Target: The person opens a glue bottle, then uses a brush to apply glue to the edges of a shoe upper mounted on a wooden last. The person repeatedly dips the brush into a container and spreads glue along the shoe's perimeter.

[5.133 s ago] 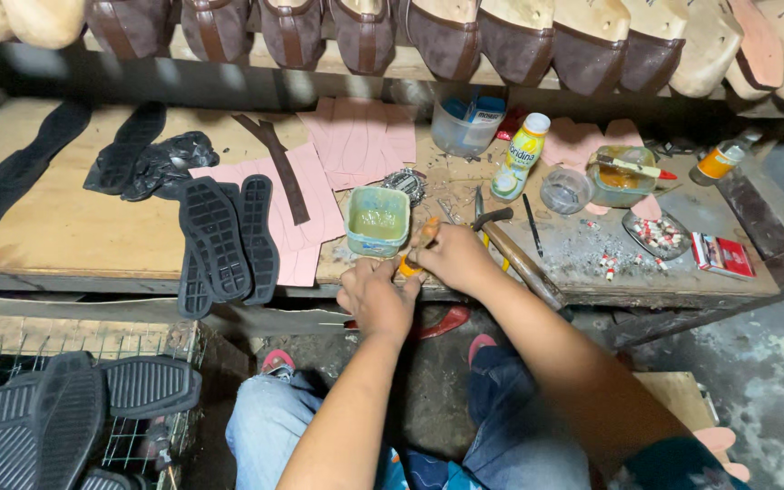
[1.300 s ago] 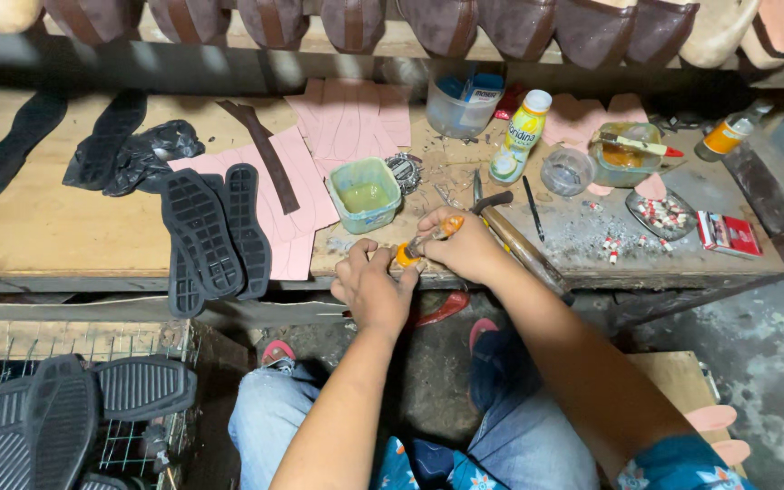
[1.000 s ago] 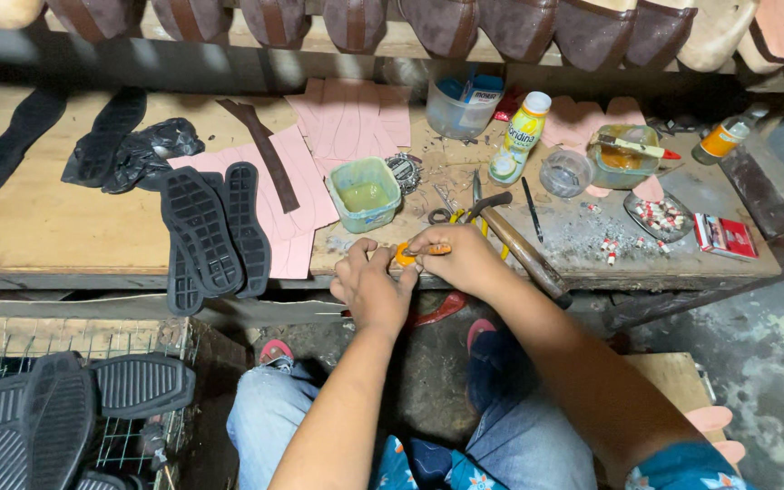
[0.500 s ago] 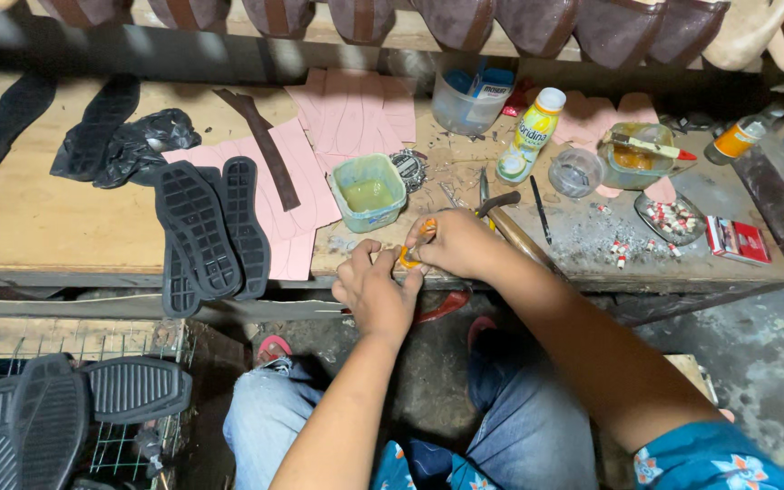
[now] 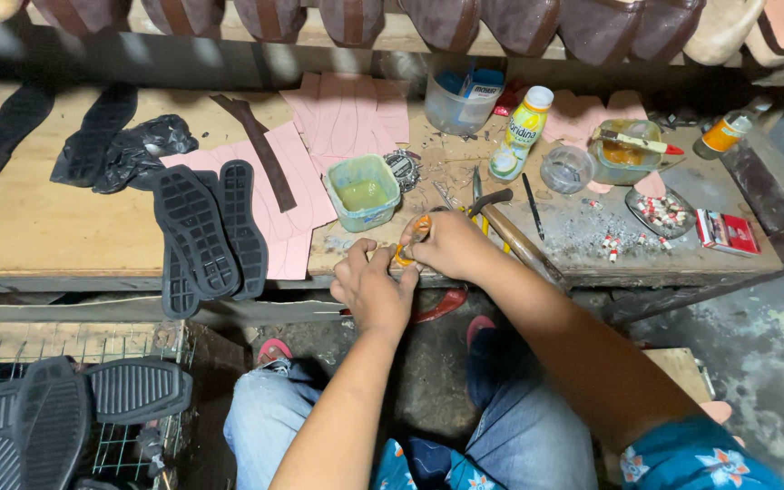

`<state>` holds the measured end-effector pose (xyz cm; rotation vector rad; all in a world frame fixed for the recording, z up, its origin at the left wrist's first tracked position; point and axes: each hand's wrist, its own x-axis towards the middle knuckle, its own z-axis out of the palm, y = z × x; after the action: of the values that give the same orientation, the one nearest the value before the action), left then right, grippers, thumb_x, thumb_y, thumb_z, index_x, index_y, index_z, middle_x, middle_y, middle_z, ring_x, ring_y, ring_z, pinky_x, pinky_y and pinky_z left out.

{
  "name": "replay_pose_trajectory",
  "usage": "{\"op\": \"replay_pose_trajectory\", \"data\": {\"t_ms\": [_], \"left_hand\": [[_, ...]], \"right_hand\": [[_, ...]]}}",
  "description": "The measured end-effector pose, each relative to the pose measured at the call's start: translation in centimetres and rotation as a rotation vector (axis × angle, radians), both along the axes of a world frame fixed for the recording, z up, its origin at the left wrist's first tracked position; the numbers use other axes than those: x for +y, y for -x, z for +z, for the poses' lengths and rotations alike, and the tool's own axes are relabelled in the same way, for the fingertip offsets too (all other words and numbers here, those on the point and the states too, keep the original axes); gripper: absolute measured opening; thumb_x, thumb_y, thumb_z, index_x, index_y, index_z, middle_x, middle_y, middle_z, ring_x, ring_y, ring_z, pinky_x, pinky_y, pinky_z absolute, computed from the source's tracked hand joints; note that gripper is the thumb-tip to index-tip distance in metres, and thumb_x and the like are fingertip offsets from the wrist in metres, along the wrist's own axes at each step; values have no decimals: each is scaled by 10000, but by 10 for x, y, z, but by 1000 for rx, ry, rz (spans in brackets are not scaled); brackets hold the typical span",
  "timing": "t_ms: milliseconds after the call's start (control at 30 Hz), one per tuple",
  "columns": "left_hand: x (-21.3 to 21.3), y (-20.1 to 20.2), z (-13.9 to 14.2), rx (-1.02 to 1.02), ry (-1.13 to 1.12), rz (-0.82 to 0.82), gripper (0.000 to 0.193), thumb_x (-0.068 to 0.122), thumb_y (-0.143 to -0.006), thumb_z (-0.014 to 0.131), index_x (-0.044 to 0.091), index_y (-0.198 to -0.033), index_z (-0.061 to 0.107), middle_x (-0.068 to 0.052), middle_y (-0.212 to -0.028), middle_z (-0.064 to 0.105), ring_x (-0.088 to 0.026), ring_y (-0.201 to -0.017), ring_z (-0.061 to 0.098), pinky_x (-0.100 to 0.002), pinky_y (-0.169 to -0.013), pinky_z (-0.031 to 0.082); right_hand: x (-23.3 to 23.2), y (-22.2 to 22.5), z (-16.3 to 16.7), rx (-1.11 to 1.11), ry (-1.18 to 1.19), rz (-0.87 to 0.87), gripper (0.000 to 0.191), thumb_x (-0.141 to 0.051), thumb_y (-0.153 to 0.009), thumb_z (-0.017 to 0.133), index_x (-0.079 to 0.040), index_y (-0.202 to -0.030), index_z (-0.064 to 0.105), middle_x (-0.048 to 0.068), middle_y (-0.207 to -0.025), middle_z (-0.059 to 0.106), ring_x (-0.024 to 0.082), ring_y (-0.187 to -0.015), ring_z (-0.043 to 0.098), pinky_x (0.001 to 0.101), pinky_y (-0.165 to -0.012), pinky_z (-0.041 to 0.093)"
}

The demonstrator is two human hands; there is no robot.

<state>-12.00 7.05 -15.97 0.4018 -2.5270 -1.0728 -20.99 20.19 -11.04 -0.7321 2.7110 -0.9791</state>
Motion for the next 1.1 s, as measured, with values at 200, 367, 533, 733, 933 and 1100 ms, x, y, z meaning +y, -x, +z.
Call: {"op": "replay_pose_trajectory", "data": {"t_ms": [200, 367, 533, 733, 933, 1100], "left_hand": [[1, 1, -3, -16, -9, 2, 425, 321, -687, 861, 126, -1054, 773, -52, -1316, 549, -314, -1189, 453, -503, -1016, 287], [-1, 0, -2, -1, -2, -18, 402, 318, -675, 865, 126, -1017, 778, -53, -1309, 550, -305, -1185, 461, -495, -996, 294], [-2, -2, 2, -7, -18, -11, 400, 343, -692, 868, 130, -1018, 780, -53, -1296, 555, -315, -1181, 455, -498, -1002, 289], [-3, -1, -3, 17, -10, -21, 388, 313, -674, 859, 142, -1014, 786, -62, -1303, 554, -316, -1190, 454, -499, -1005, 291], [-4, 0, -6, 40, 5, -18, 397, 316, -686, 859, 151, -1039, 779, -59, -1302, 557, -321, -1193, 455, -508, -1014, 290], [-5, 1, -8, 26, -17, -19, 391, 318, -683, 858, 155, -1030, 781, -54, -1300, 550, -319, -1189, 446, -510, -1013, 280]], "right_hand": [[3, -2, -6, 3, 12, -11, 170, -183, -772, 743, -108, -923, 769, 120, -865, 768, 255, -791, 743, 366, -743, 567], [2, -1, -4, -27, 17, -44, 175, -167, -781, 730, -99, -938, 764, 109, -820, 756, 218, -719, 724, 351, -692, 559], [7, 4, -6, -262, 260, -188, 216, -144, -795, 768, -39, -974, 708, 66, -731, 682, 162, -634, 614, 338, -584, 498], [14, 2, -22, -97, 347, -105, 204, -132, -798, 786, -13, -940, 701, 36, -772, 699, 103, -725, 649, 286, -654, 530], [12, 3, -28, -116, 297, -93, 184, -124, -803, 759, -14, -929, 684, 41, -736, 680, 97, -683, 626, 283, -611, 517], [8, -3, -32, -137, 364, -111, 125, -102, -846, 720, -27, -923, 657, 20, -704, 666, 72, -646, 602, 266, -577, 491]]}}
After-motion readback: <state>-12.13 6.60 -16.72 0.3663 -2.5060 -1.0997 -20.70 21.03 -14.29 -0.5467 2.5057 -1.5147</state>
